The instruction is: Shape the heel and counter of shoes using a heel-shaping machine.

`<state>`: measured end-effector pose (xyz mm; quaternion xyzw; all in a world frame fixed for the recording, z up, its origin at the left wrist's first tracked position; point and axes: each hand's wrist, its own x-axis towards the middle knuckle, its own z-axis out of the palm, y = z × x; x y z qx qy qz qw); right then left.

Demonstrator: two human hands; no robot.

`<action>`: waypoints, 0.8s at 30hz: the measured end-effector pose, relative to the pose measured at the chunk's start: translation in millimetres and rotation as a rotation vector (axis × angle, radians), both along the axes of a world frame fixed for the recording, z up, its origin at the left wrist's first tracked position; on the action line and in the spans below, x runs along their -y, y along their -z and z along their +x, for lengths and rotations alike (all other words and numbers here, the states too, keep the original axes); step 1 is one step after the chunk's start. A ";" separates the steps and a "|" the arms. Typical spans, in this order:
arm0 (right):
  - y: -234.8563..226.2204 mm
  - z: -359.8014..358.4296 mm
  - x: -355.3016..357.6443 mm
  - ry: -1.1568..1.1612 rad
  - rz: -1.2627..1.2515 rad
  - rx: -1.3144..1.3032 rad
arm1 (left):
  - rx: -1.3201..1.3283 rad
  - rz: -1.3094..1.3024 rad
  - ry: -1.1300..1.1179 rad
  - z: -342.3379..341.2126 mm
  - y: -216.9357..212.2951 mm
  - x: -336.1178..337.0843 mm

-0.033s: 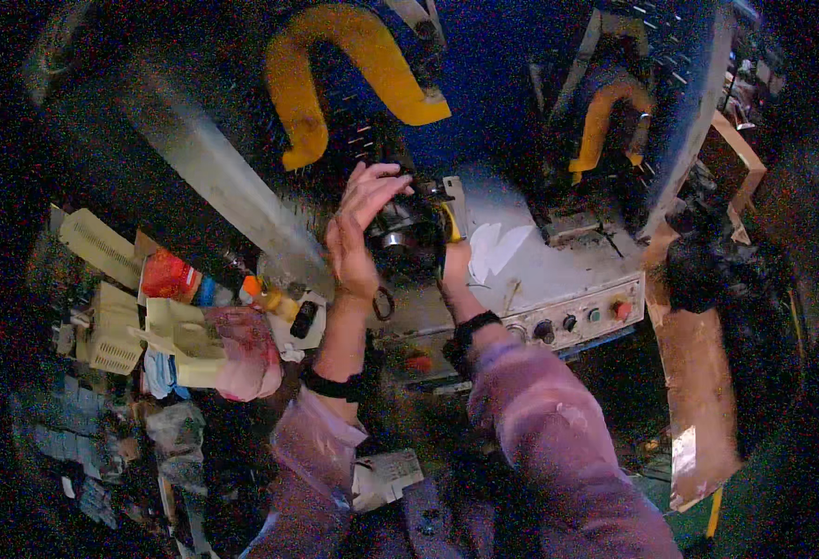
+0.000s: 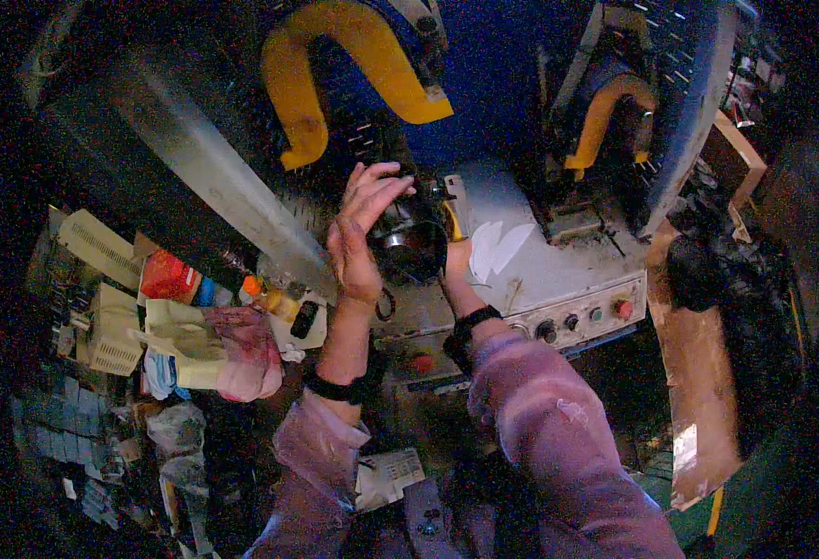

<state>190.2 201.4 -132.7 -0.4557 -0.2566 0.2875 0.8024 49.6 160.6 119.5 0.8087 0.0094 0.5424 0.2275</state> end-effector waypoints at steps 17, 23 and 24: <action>29.9 15.5 -19.3 0.046 -0.051 0.070 | 0.059 -1.246 -0.027 -72.9 162.0 48.1; 35.6 19.7 -25.8 0.091 -0.031 0.064 | -0.003 -1.282 0.018 -72.9 178.5 48.2; 35.5 19.4 -28.4 0.103 -0.029 0.060 | 0.009 -1.298 0.031 -74.3 181.1 47.6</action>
